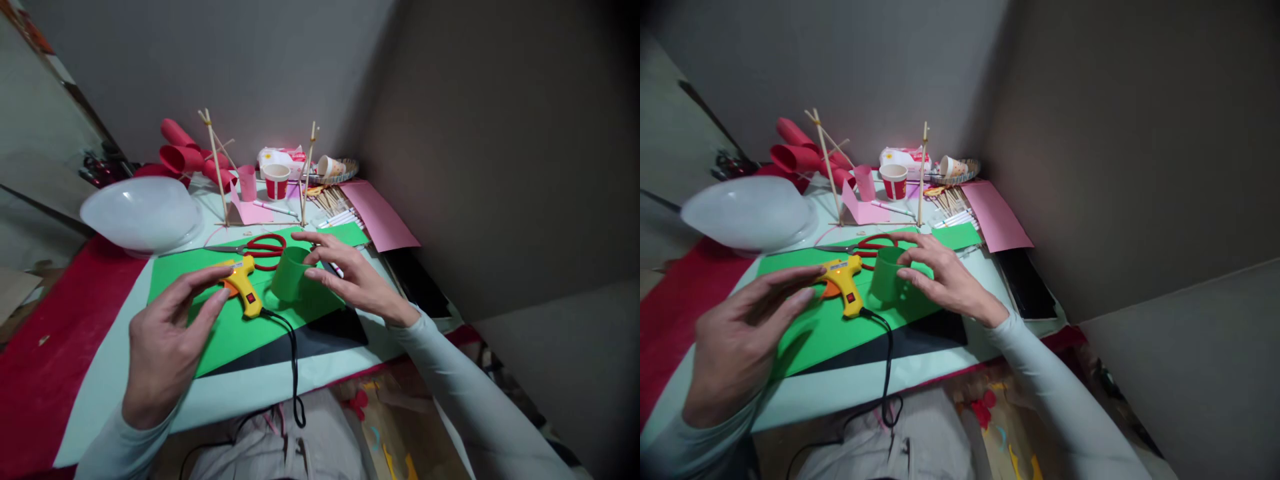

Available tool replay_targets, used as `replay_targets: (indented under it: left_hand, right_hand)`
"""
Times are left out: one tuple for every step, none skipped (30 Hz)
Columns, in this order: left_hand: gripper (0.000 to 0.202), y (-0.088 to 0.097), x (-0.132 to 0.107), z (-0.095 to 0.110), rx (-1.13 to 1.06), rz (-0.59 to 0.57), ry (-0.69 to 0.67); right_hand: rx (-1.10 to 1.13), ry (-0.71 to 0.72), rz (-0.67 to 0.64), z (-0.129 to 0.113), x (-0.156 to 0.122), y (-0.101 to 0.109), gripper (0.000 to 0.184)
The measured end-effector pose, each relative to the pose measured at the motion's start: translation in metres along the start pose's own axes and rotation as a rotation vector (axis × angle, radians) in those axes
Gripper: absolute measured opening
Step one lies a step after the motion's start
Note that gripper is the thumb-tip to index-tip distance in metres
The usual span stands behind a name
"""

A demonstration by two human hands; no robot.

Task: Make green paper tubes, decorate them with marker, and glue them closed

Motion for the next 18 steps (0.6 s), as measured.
replay_targets:
  left_hand:
    - [0.025,0.001,-0.001,0.0,-0.015,0.009,-0.008]
    - [0.023,0.001,-0.001,0.0,-0.034,0.008,-0.012]
    - [0.022,0.0,-0.003,-0.001,-0.064,0.006,-0.01]
    - [0.022,-0.002,-0.004,-0.002,-0.104,-0.009,0.001]
    - [0.024,-0.004,-0.006,-0.004,-0.165,-0.016,0.019]
    - [0.026,-0.006,-0.008,-0.006,-0.258,0.0,0.043]
    - [0.027,-0.01,-0.009,-0.008,-0.342,0.01,0.06]
    - [0.028,-0.015,-0.011,-0.009,-0.407,0.001,0.086]
    - [0.029,-0.02,-0.013,-0.01,-0.462,0.012,0.113]
    - [0.03,-0.026,-0.014,-0.011,-0.51,0.023,0.15]
    - [0.029,-0.031,-0.015,-0.011,-0.56,0.039,0.187]
    - [0.028,-0.035,-0.015,-0.012,-0.612,0.071,0.224]
    - [0.027,-0.038,-0.015,-0.012,-0.651,0.104,0.253]
    - [0.027,-0.04,-0.015,-0.013,-0.681,0.137,0.274]
    - [0.028,-0.041,-0.014,-0.013,-0.7,0.165,0.29]
    - [0.03,-0.041,-0.013,-0.013,-0.709,0.186,0.302]
    - [0.033,-0.041,-0.012,-0.014,-0.715,0.196,0.312]
    - [0.035,-0.041,-0.011,-0.014,-0.726,0.202,0.326]
  right_hand:
    - [0.102,-0.053,0.061,-0.002,0.003,0.005,0.01]
    - [0.207,-0.1,0.111,-0.004,0.005,0.01,0.012]
    - [0.305,-0.138,0.146,-0.007,0.009,0.013,0.014]
    - [0.387,-0.166,0.163,-0.01,0.012,0.015,0.015]
    - [0.447,-0.185,0.17,-0.013,0.016,0.016,0.017]
    - [0.487,-0.196,0.177,-0.016,0.02,0.016,0.017]
    - [0.513,-0.203,0.182,-0.018,0.024,0.016,0.017]
    - [0.531,-0.208,0.187,-0.02,0.028,0.016,0.018]
    - [0.548,-0.21,0.192,-0.022,0.032,0.015,0.018]
    - [0.56,-0.21,0.194,-0.024,0.035,0.014,0.018]
    - [0.567,-0.207,0.189,-0.025,0.037,0.011,0.019]
    - [0.572,-0.204,0.179,-0.027,0.039,0.009,0.021]
    - [0.574,-0.198,0.163,-0.028,0.041,0.006,0.023]
    - [0.573,-0.186,0.143,-0.029,0.042,0.003,0.025]
    - [0.577,-0.172,0.126,-0.029,0.043,0.0,0.026]
    - [0.593,-0.152,0.118,-0.028,0.044,-0.002,0.024]
    - [0.625,-0.124,0.124,-0.025,0.044,-0.004,0.021]
    - [0.676,-0.094,0.141,-0.021,0.044,-0.005,0.019]
Point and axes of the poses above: each hand's wrist, its own x-axis towards the middle knuckle, its own y-axis out of the back of the hand, z = x × y, the point moved 6 cm from there along x, towards the middle knuckle, and after that the axes turned 10 degrees about -x, right-handed, at the moved point
